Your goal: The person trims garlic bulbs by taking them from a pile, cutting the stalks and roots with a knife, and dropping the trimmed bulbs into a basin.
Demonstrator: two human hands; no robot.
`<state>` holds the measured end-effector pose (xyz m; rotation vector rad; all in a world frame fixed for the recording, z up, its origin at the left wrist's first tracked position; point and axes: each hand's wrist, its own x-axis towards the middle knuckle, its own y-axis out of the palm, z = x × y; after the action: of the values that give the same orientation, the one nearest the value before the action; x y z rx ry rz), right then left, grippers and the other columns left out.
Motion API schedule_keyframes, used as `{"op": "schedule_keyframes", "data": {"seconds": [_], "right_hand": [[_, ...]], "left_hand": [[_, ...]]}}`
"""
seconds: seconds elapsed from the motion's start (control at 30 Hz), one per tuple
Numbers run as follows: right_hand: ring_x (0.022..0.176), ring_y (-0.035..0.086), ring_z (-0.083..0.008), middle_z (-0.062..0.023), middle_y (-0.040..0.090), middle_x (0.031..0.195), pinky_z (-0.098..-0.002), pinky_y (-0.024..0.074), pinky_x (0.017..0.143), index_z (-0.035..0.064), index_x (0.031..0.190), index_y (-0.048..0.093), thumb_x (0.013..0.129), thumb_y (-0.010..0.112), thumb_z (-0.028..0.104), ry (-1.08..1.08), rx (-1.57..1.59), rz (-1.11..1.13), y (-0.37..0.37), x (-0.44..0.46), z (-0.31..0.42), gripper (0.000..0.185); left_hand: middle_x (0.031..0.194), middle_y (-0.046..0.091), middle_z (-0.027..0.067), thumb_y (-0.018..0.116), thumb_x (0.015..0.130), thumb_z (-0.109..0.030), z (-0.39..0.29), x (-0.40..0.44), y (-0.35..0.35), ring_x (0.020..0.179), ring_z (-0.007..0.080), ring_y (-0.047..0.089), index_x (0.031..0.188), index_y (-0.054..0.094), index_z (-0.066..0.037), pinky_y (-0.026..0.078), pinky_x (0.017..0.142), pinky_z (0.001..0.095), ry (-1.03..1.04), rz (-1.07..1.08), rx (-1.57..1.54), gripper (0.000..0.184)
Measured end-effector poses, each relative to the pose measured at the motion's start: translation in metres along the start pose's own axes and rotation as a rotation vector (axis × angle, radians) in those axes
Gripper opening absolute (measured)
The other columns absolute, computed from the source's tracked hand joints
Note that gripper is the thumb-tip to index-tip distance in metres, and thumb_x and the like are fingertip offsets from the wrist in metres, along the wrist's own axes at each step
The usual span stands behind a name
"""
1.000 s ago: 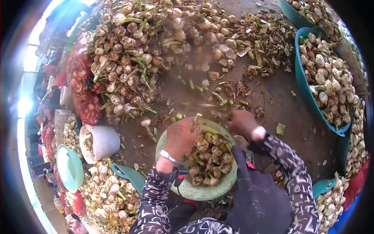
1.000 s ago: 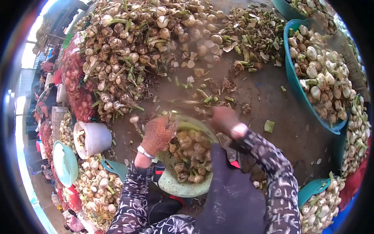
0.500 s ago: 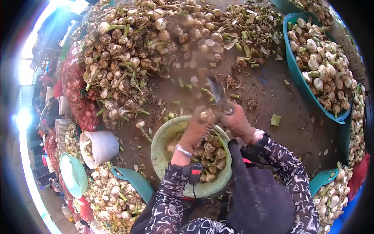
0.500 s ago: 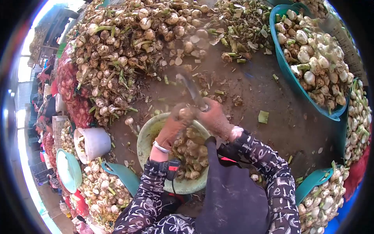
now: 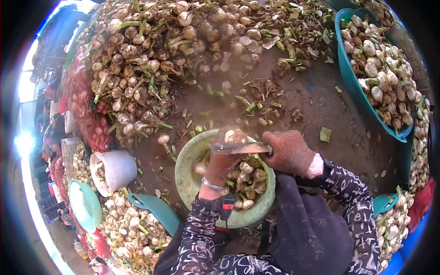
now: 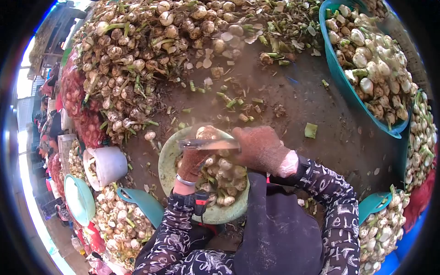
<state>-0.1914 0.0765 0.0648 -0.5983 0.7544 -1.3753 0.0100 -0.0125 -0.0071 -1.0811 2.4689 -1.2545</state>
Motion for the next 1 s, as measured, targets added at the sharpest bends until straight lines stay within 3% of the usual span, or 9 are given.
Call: {"op": "schedule_keyframes", "data": {"seconds": [0.2,0.3,0.37,0.6,0.67,0.7,0.8,0.9,1.0], "right_hand": [[0.074,0.062,-0.033,-0.0141,0.061,0.075,-0.0431,0.0474,0.063,0.006,0.087,0.053,0.072,0.068,0.028,0.014,0.006,0.049,0.008,0.002,0.002,0.03],[0.072,0.063,-0.0334,-0.0163,0.063,0.078,-0.0436,0.05,0.064,0.0033,0.094,0.054,0.074,0.067,0.04,-0.027,-0.021,0.071,0.009,-0.004,0.005,0.044],[0.072,0.064,-0.0328,-0.0154,0.063,0.078,-0.0433,0.0502,0.063,0.0039,0.093,0.054,0.074,0.067,0.039,-0.048,0.007,0.063,0.011,-0.004,0.007,0.042],[0.069,0.06,-0.0343,-0.0147,0.059,0.071,-0.0421,0.0475,0.059,0.0077,0.084,0.055,0.069,0.067,0.023,-0.045,0.029,-0.099,0.048,0.011,-0.027,0.024],[0.066,0.06,-0.0339,-0.016,0.059,0.069,-0.0424,0.0463,0.055,0.0077,0.084,0.057,0.072,0.063,0.019,0.3,-0.117,0.038,0.072,0.02,-0.117,0.018],[0.081,0.063,-0.0371,-0.0201,0.065,0.086,-0.0441,0.0504,0.072,0.0006,0.098,0.062,0.079,0.062,0.027,0.59,-0.108,0.316,0.072,0.022,-0.158,0.032],[0.085,0.062,-0.0398,-0.0224,0.064,0.087,-0.0454,0.0489,0.075,0.0065,0.1,0.063,0.08,0.06,0.028,0.552,-0.13,-0.282,0.006,-0.007,-0.102,0.03],[0.085,0.061,-0.0394,-0.0218,0.064,0.087,-0.0449,0.0484,0.076,0.0046,0.1,0.063,0.079,0.06,0.026,0.588,-0.048,-0.176,0.012,0.003,-0.113,0.03],[0.087,0.061,-0.0388,-0.0227,0.064,0.091,-0.0438,0.0477,0.077,0.0022,0.101,0.062,0.077,0.06,0.025,0.491,0.123,-0.161,0.033,0.0,-0.102,0.033]], "left_hand": [[0.098,0.063,0.0056,0.07,0.074,-0.028,0.0,-0.023,0.004,0.09,0.0264,0.058,0.103,0.063,-0.012,0.045,0.081,0.0395,-0.002,0.007,0.06,0.034],[0.1,0.063,0.0062,0.067,0.076,-0.029,0.005,-0.04,0.017,0.094,0.0273,0.056,0.102,0.064,-0.013,0.044,0.08,0.0404,-0.571,-0.006,-0.818,0.031],[0.096,0.065,0.0055,0.065,0.079,-0.027,0.009,-0.036,0.014,0.089,0.0272,0.058,0.101,0.065,-0.012,0.045,0.078,0.0391,-0.113,0.157,0.129,0.027],[0.094,0.064,0.0088,0.069,0.076,-0.025,-0.023,-0.034,0.007,0.085,0.022,0.06,0.103,0.061,-0.005,0.046,0.078,0.0363,-0.45,-0.173,-0.883,0.035],[0.097,0.061,0.0084,0.073,0.07,-0.022,-0.088,-0.006,-0.049,0.089,0.016,0.057,0.104,0.056,0.001,0.046,0.081,0.0302,-0.313,-0.14,-0.909,0.045],[0.095,0.059,0.0072,0.074,0.069,-0.017,-0.088,-0.007,-0.061,0.09,0.0158,0.056,0.106,0.055,0.001,0.045,0.082,0.0283,-0.1,-0.063,-0.745,0.045],[0.106,0.056,0.01,0.078,0.07,-0.019,-0.07,-0.016,-0.085,0.101,0.0172,0.054,0.122,0.049,-0.002,0.045,0.088,0.0325,-0.309,0.079,-0.68,0.062],[0.111,0.055,0.0121,0.077,0.073,-0.018,-0.016,-0.012,-0.111,0.109,0.0174,0.051,0.131,0.045,-0.007,0.043,0.094,0.0328,-0.188,0.496,-0.768,0.068],[0.12,0.055,0.0139,0.076,0.074,-0.017,0.073,-0.018,-0.119,0.104,0.0225,0.055,0.128,0.048,-0.007,0.044,0.09,0.0367,-1.066,-0.154,-0.598,0.062]]}}
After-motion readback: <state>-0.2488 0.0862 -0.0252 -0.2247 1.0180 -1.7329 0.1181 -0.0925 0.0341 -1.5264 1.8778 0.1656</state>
